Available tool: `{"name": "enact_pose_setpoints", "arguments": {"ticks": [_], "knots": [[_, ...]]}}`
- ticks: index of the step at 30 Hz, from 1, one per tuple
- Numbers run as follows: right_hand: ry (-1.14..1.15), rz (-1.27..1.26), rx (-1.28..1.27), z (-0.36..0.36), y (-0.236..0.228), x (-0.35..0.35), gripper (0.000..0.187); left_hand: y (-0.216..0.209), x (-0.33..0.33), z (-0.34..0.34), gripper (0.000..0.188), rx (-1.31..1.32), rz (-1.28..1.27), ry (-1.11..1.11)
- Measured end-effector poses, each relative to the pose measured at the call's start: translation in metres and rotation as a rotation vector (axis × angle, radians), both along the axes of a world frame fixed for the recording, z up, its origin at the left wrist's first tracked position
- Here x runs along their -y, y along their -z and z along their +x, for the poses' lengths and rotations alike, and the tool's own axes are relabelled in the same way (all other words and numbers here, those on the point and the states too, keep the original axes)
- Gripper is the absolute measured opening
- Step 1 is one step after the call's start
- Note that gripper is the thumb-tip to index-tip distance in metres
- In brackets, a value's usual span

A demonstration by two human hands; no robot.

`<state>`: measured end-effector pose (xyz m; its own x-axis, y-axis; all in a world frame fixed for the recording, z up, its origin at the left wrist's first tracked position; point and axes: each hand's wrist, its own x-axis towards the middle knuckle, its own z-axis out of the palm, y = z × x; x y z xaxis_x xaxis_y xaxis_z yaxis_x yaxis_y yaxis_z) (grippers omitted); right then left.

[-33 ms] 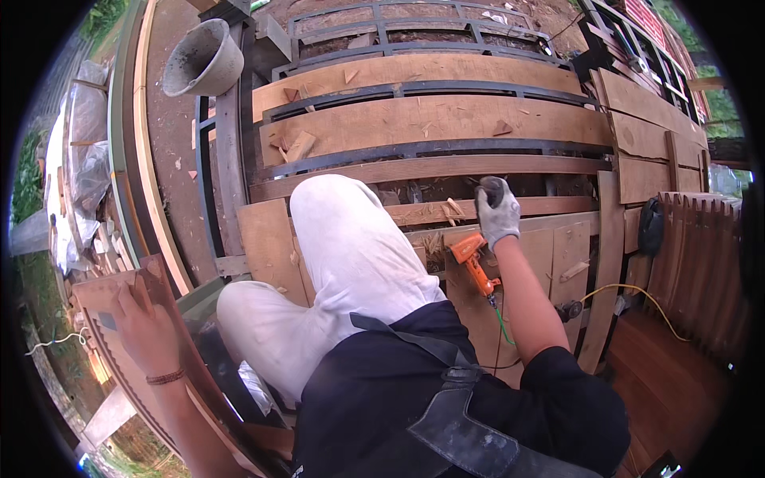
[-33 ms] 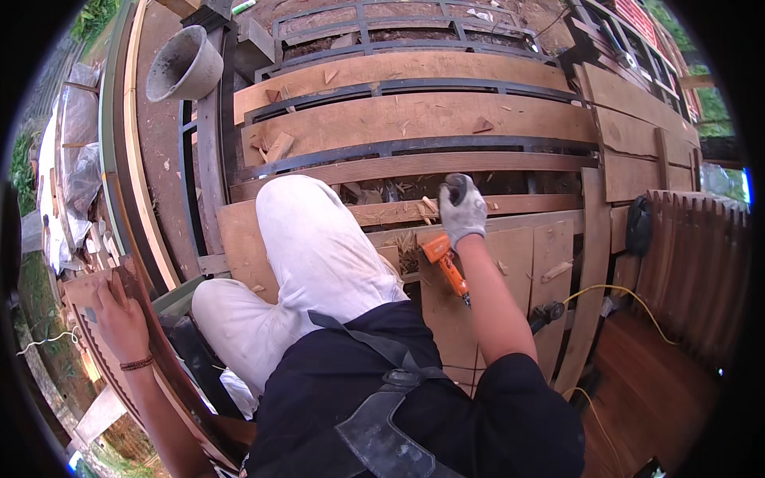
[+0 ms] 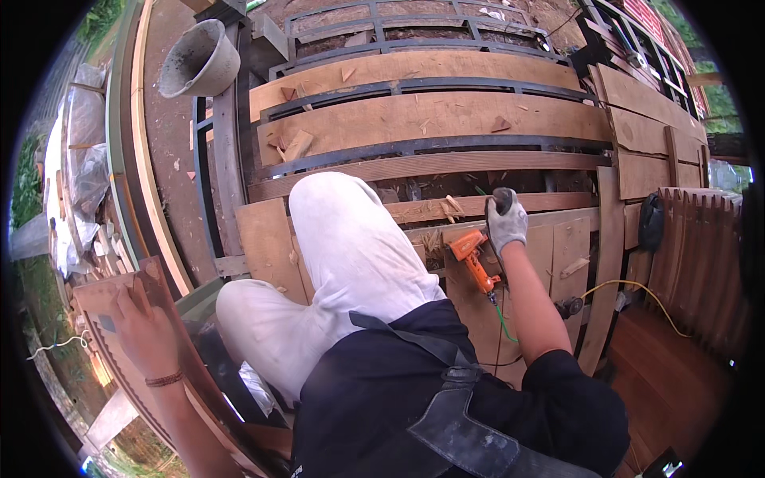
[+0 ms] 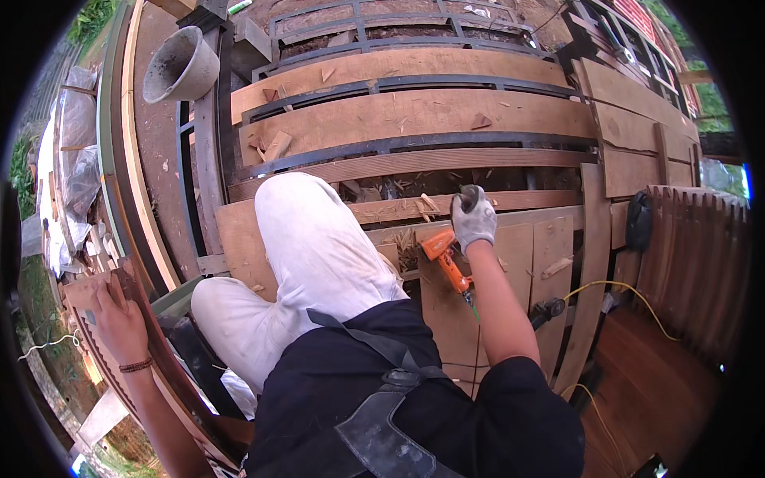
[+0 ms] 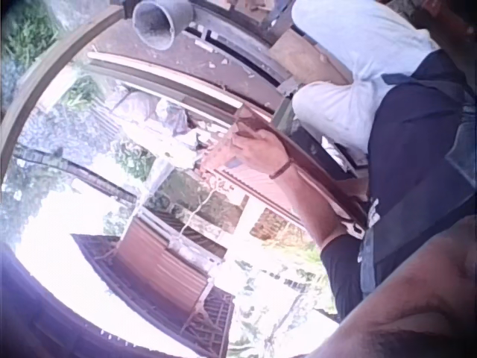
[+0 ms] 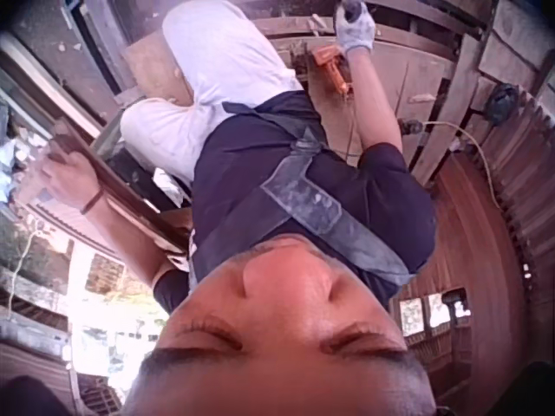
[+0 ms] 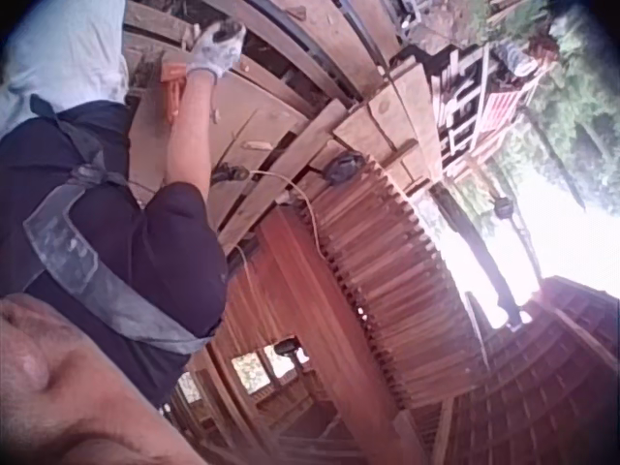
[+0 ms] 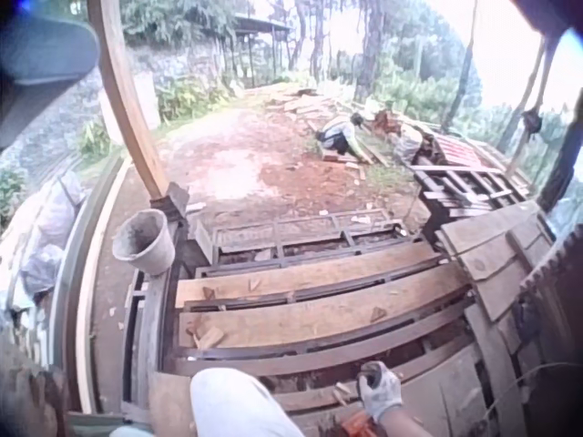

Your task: The person assembles a wooden louvered door by applying glue to the frame, positioning wooden slats, and securing them with a nail gun. They use a square to ensure alignment and apply a finish to the assembled door.

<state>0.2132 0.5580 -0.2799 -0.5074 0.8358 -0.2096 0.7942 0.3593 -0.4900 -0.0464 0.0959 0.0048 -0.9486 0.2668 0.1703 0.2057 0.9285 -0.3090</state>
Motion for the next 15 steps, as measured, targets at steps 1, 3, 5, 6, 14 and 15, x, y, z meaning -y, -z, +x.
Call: {"name": "enact_pose_setpoints", "arguments": {"ticks": [1,3,5,6,14,15], "knots": [[0.059,-0.013,0.131,0.027,0.004,0.006,0.033,0.002,0.004,-0.003,0.047,0.002,-0.005,0.02],[-0.024,-0.104,0.464,0.072,0.035,0.031,0.049,0.007,0.019,-0.011,0.046,-0.006,-0.107,0.11],[-0.218,-0.083,0.604,0.088,0.048,0.078,0.062,0.008,0.041,-0.007,0.047,0.004,-0.062,0.112],[-0.214,-0.103,0.692,0.095,0.057,0.095,0.071,0.013,0.041,-0.011,0.048,0.016,0.041,0.091],[-0.008,-0.136,0.64,0.107,0.113,0.101,0.068,0.004,0.016,-0.017,0.055,-0.066,0.214,0.089],[0.003,-0.074,0.569,0.108,0.105,0.093,0.063,0.008,0.021,-0.009,0.057,-0.048,0.233,0.058]]}}
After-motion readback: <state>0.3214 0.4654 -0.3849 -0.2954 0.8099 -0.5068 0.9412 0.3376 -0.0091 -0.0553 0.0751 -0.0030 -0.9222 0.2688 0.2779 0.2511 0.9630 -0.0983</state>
